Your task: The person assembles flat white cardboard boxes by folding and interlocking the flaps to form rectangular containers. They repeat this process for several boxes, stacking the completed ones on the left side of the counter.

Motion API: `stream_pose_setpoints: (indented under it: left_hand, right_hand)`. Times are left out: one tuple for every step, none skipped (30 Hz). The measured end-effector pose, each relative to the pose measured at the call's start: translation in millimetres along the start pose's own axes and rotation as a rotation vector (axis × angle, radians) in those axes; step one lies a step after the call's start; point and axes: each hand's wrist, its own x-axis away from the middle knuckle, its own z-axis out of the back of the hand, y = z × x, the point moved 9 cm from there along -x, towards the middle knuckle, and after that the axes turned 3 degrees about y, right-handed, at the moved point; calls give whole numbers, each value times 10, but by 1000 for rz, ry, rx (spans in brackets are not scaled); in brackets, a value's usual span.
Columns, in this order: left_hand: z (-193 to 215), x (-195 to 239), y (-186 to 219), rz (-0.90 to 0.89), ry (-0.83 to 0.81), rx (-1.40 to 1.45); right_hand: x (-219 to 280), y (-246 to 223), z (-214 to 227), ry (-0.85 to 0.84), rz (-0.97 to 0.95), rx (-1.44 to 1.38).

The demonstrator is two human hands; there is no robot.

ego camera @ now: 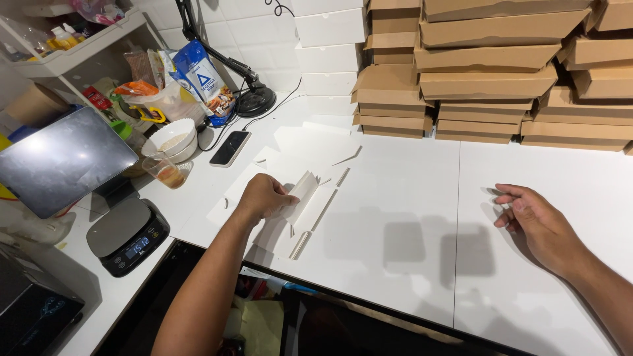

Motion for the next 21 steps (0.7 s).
stream_pose_setpoints:
  left_hand:
    - [7,5,-17,17,11,63]
    - [0,-19,-42,15,10,64]
    - [-11,-42,-77,26,7,98]
    - [-17,-69,-107,36,4,131]
    - [-42,-143,-172,33,4,133]
    - [-68,-213,-225,16,0,299]
    - [-90,-282,-276,-1,-5,465]
    - [-57,-302,-279,-2,-4,464]
    - [-54,-317,-366,99,-11,517]
    - [-53,-325,-448,200,-19,567]
    - [-10,-274,-405,199,-18,566]
    - [67,-222,-393,220,29,523]
    - [145,-168,-378,240,75,480]
    - [167,-77,-299,239,74,477]
    - [336,12,-174,154,219,403]
    - [501,129,-41,67,362,326]
    - [523,60,-66,67,361,324]
    - [650,29,10,-54,468,221]
    - [758,20,93,-175,573,117]
    - [813,26,133,-173,572,116]
    - [899,67,246,-242,618,37]
  right_hand:
    - [-9,16,2,-1,6,-2]
    - [-9,18,6,1,8,-1]
    - [-8,24,1,-8,3,3]
    - [-11,29,-4,-16,0,7]
    - [-7,1,0,-13,2,8]
    - [1,-4,-7,-15,-19,-1]
    - [9,-8,-14,-17,-39,-10]
    - [15,-28,-18,-16,-38,-11]
    - [22,-30,-20,-15,-58,-14]
    - [32,-31,-24,-13,-77,-17]
    - [23,-31,-22,-12,-76,-19]
    - [21,-34,-24,-17,-70,5]
    - [17,-35,-25,-22,-64,29]
    - [2,-3,-17,-21,-66,27]
    - [-13,15,-14,-25,-52,10]
    - [-26,34,-14,-29,-38,-7]
    - [-24,29,-14,-29,-40,-9]
    - [-22,14,-14,-28,-31,8]
    - [-19,-1,-16,-28,-21,25]
    - [-21,-1,-15,-30,-22,25]
    - [-20,1,-16,-32,-27,19]
